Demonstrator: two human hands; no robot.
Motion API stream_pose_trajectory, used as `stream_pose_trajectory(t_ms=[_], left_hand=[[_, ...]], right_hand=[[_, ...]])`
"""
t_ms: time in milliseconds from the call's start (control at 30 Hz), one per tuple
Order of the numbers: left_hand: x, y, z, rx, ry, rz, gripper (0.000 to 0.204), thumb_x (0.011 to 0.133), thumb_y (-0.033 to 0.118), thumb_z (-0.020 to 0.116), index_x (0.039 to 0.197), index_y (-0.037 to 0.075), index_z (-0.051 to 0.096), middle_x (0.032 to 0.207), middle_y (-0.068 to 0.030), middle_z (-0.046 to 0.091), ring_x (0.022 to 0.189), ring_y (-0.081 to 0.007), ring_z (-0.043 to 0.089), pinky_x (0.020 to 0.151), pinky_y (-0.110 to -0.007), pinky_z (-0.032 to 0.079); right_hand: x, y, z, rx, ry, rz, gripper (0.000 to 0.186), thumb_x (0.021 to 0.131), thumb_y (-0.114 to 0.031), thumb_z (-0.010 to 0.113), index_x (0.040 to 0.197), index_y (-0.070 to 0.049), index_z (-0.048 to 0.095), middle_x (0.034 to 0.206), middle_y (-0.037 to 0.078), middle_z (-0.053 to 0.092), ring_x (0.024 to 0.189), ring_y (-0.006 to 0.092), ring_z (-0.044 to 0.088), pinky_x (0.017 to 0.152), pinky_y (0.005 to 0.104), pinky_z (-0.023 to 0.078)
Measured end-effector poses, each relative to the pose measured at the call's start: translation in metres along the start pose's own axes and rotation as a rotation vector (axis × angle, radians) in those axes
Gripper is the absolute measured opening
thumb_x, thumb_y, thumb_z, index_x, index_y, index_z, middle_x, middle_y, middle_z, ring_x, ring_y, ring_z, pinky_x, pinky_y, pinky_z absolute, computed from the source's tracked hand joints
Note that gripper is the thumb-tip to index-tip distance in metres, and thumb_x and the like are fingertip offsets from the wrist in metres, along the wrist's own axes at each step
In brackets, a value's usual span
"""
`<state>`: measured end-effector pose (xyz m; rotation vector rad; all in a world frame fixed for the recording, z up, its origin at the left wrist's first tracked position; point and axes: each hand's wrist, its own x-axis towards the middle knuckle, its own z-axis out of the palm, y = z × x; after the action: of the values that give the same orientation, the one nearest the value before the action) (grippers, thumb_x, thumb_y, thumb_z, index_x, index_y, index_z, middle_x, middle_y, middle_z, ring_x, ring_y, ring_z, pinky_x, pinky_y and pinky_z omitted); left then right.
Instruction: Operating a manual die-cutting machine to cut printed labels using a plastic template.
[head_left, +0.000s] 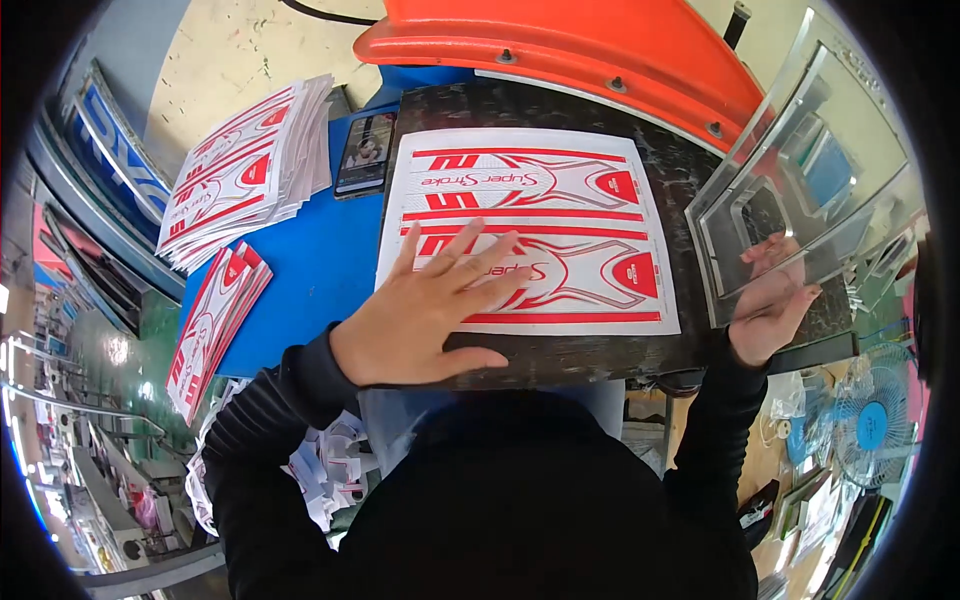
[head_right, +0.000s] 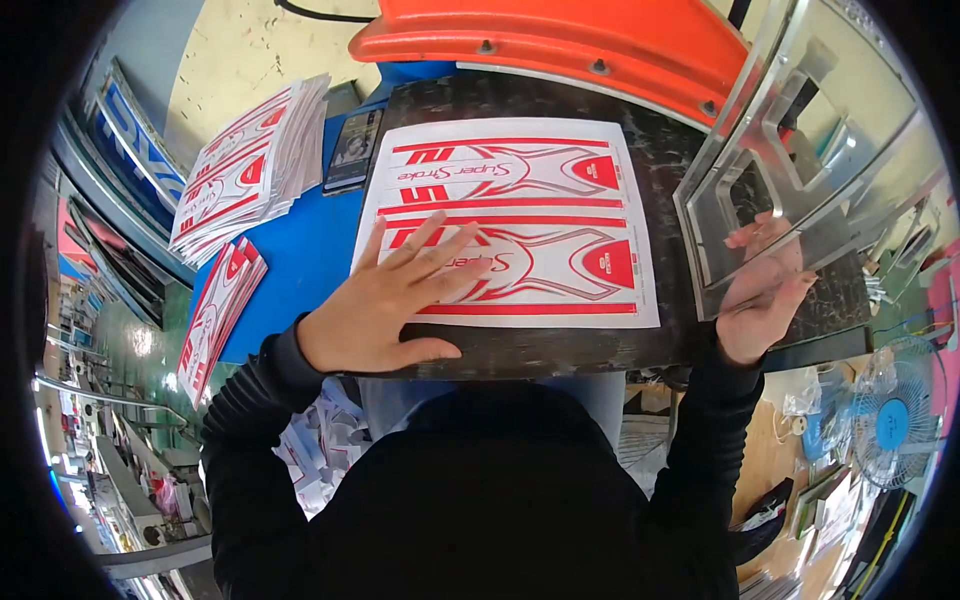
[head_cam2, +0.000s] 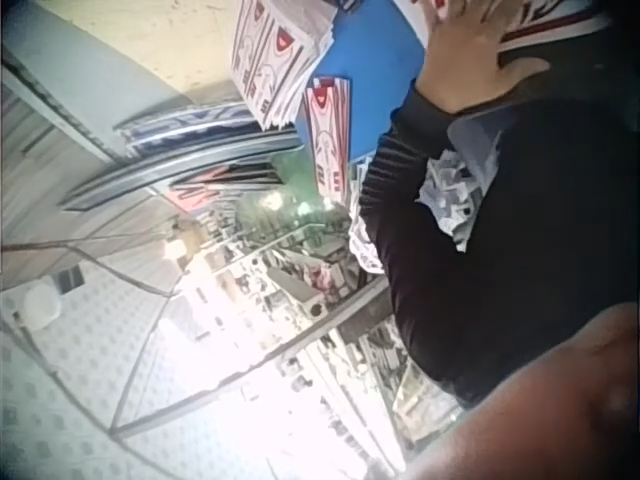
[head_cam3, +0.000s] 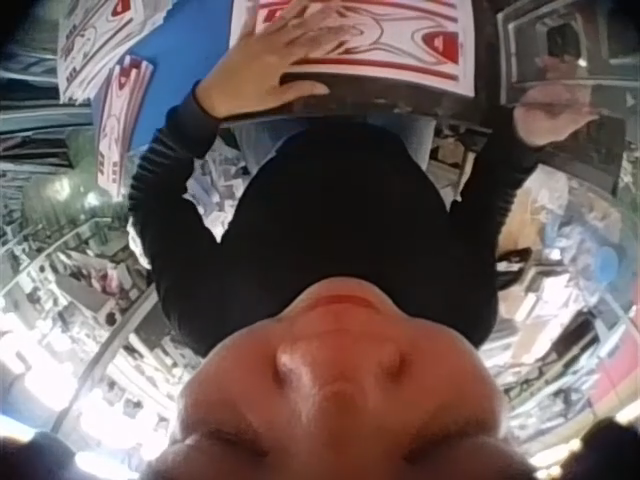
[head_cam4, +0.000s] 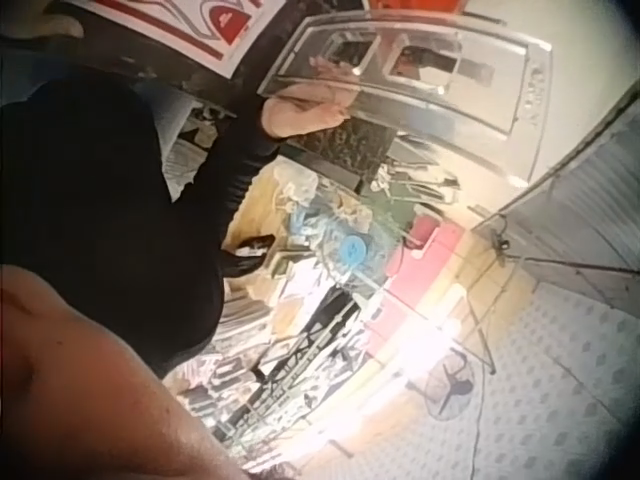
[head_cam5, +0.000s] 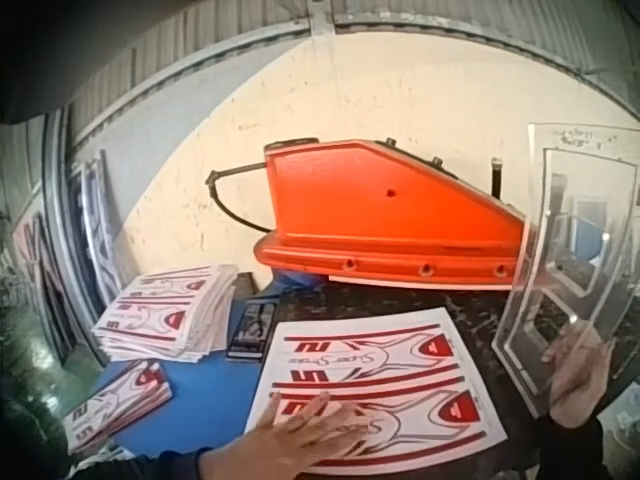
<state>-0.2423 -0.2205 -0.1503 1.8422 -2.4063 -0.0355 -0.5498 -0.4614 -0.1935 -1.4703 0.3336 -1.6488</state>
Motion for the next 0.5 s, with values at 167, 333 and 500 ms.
stream_pose_trajectory(t_ms=[167, 333, 500], left_hand=[[0.001, 0.004, 0.021, -0.036, 0.051, -0.095, 0.086, 0.088, 0.068, 0.055, 0.154, 0.018, 0.032, 0.163, -0.0151, 0.019, 0.150, -0.0414, 0.013, 0.109, -0.076, 0.014], [0.006, -0.001, 0.027, -0.023, 0.082, -0.072, 0.089, 0.087, 0.070, 0.055, 0.154, 0.016, 0.032, 0.162, -0.0188, 0.020, 0.149, -0.0427, 0.017, 0.109, -0.075, 0.016], [-0.008, -0.013, 0.014, -0.167, 0.103, -0.084, 0.085, 0.089, 0.059, 0.061, 0.156, 0.017, 0.028, 0.163, -0.0168, 0.021, 0.150, -0.0393, 0.017, 0.112, -0.070, 0.013]], right_hand=[[0.003, -0.005, 0.005, -0.026, -0.077, -0.033, 0.073, 0.097, -0.060, 0.043, 0.115, 0.009, 0.055, 0.116, 0.018, 0.057, 0.096, 0.0260, 0.057, 0.085, 0.0394, 0.042], [0.002, -0.019, 0.013, -0.259, -0.238, -0.037, 0.065, 0.091, -0.048, 0.065, 0.117, 0.012, 0.059, 0.113, 0.019, 0.064, 0.096, 0.0246, 0.060, 0.087, 0.0384, 0.046], [0.008, -0.046, 0.041, -0.639, -0.389, -0.257, 0.066, 0.076, -0.048, 0.079, 0.108, 0.008, 0.065, 0.100, 0.016, 0.066, 0.092, 0.0254, 0.060, 0.087, 0.0377, 0.044]])
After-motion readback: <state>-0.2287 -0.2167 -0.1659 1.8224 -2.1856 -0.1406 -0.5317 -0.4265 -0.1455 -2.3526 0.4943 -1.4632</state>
